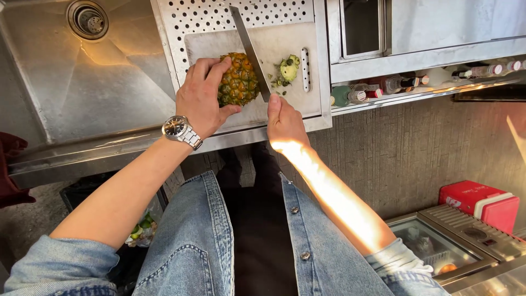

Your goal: The recorder is peeling and cleaning the eyes from a pineapple at a bar counter.

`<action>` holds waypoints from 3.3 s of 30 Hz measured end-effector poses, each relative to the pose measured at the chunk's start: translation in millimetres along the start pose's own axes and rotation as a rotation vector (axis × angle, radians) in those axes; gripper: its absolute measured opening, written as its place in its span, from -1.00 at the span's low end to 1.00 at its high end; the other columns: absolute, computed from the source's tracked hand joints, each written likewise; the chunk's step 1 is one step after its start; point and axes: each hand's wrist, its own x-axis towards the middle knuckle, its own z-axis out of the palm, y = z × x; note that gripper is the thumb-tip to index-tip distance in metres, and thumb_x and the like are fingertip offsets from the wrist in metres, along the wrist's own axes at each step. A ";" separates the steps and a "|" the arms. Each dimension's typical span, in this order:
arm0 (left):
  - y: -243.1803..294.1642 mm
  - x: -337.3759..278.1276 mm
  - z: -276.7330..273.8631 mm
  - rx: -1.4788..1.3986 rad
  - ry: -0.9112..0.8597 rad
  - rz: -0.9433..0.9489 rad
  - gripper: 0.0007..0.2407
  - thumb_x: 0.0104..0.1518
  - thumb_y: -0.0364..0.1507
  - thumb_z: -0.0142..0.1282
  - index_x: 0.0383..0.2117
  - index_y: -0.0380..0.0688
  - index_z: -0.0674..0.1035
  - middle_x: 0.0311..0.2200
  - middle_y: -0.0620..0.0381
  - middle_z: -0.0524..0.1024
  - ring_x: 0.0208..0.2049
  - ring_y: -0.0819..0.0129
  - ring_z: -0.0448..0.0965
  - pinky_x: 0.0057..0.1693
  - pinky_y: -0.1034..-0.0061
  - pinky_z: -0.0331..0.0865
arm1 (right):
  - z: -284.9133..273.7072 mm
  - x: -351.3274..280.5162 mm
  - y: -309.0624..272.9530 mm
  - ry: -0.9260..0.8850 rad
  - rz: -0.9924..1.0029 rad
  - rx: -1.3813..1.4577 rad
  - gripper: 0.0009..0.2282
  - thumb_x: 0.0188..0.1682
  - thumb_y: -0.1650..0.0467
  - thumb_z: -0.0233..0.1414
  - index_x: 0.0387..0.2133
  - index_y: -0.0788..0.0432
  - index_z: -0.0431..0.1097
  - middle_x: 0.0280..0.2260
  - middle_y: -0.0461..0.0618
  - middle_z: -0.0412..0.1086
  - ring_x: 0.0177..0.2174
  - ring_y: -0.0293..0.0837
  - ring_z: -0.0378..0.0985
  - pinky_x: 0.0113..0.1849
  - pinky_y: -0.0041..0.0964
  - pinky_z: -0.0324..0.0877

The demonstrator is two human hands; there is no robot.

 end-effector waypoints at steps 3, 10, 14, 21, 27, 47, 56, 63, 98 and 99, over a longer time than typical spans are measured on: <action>1.3 -4.8 2.6 0.009 0.002 0.028 -0.24 -0.27 -0.35 0.57 0.21 -0.10 0.44 0.07 0.05 0.39 0.09 0.01 0.41 0.11 0.20 0.41 | 18.7 -35.1 78.6 0.079 -0.300 -0.194 -0.57 0.34 0.28 -0.40 -0.11 0.44 0.31 -0.26 0.50 0.43 -0.25 0.48 0.45 -0.21 0.22 0.36; -2.3 -5.8 5.4 0.002 0.017 0.032 -0.22 -0.30 -0.34 0.57 0.20 -0.12 0.44 0.06 0.03 0.38 0.07 -0.01 0.42 0.11 0.19 0.42 | 12.4 -18.8 26.1 -0.033 0.074 -0.071 -0.55 0.19 0.16 -0.35 -0.20 0.25 0.39 -0.35 0.44 0.47 -0.25 0.50 0.45 -0.19 0.29 0.33; -1.1 -0.1 5.9 0.020 0.037 0.009 -0.23 -0.29 -0.32 0.58 0.19 -0.11 0.44 0.05 0.05 0.39 0.07 0.00 0.42 0.10 0.19 0.41 | 19.2 6.0 14.4 -0.043 0.129 -0.098 -0.53 0.20 0.14 -0.37 -0.20 0.25 0.40 -0.32 0.45 0.47 -0.22 0.50 0.45 -0.16 0.30 0.32; -2.7 -0.6 1.9 0.026 0.008 -0.007 -0.21 -0.34 -0.32 0.58 0.19 -0.08 0.46 0.02 0.06 0.42 0.04 0.01 0.43 0.09 0.19 0.40 | 8.0 -20.7 35.4 -0.093 0.124 -0.118 -0.51 0.19 0.14 -0.38 -0.19 0.30 0.39 -0.29 0.51 0.44 -0.19 0.52 0.43 -0.15 0.32 0.28; -5.7 4.9 0.7 -0.008 0.076 0.060 -0.24 -0.25 -0.31 0.57 0.22 -0.10 0.45 0.06 0.05 0.43 0.07 0.01 0.44 0.11 0.20 0.42 | 47.1 28.9 49.3 -0.113 0.077 -0.136 -0.47 0.22 0.14 -0.41 -0.23 0.33 0.41 -0.28 0.49 0.46 -0.18 0.49 0.47 -0.11 0.26 0.35; 3.5 0.7 -13.7 0.194 0.035 0.081 -0.22 -0.29 -0.20 0.50 0.16 -0.20 0.39 0.06 -0.14 0.39 0.09 -0.09 0.38 0.24 0.12 0.33 | -41.9 -40.9 124.3 -0.101 0.297 0.555 -0.57 0.18 0.10 -0.19 -0.35 0.25 0.36 -0.64 -0.06 0.23 -0.67 -0.22 0.22 -0.61 -0.28 0.14; 37.8 51.6 68.4 0.376 -0.187 -0.127 0.02 -0.30 0.07 0.44 0.36 -0.16 0.22 0.35 -0.30 0.15 0.35 -0.22 0.13 0.37 -0.02 0.12 | -55.4 2.9 157.9 -0.275 0.432 0.886 -0.54 0.17 0.06 -0.27 -0.32 0.20 0.35 -0.67 -0.09 0.22 -0.74 -0.21 0.22 -0.68 -0.29 0.19; 63.2 59.8 139.2 0.244 -0.140 -0.389 -0.16 -0.07 0.09 0.32 0.34 -0.03 0.24 0.36 -0.31 0.00 0.35 -0.30 0.03 0.30 -0.06 0.16 | -49.8 7.7 176.0 -0.445 0.449 0.916 -0.53 0.18 0.06 -0.30 -0.33 0.20 0.34 -0.70 -0.05 0.20 -0.76 -0.18 0.21 -0.69 -0.23 0.19; -104.0 -531.1 92.0 0.274 0.609 -1.263 -0.13 -0.23 -0.08 0.56 0.16 -0.54 0.42 0.03 -0.47 0.46 0.06 -0.29 0.46 0.14 0.10 0.37 | 140.9 -148.3 -35.4 -1.036 -0.421 -0.108 -0.58 0.18 0.10 -0.14 -0.20 0.24 0.42 -0.60 -0.18 0.33 -0.54 -0.31 0.39 -0.45 -0.37 0.33; -110.7 -534.2 94.2 0.144 0.635 -1.287 -0.20 -0.14 -0.12 0.51 0.19 -0.46 0.44 0.07 -0.39 0.48 0.08 -0.22 0.49 0.14 0.12 0.37 | 132.0 -147.6 -44.3 -0.992 -0.379 -0.044 -0.61 0.16 0.13 -0.11 -0.11 0.23 0.40 -0.58 -0.20 0.33 -0.53 -0.32 0.37 -0.45 -0.38 0.33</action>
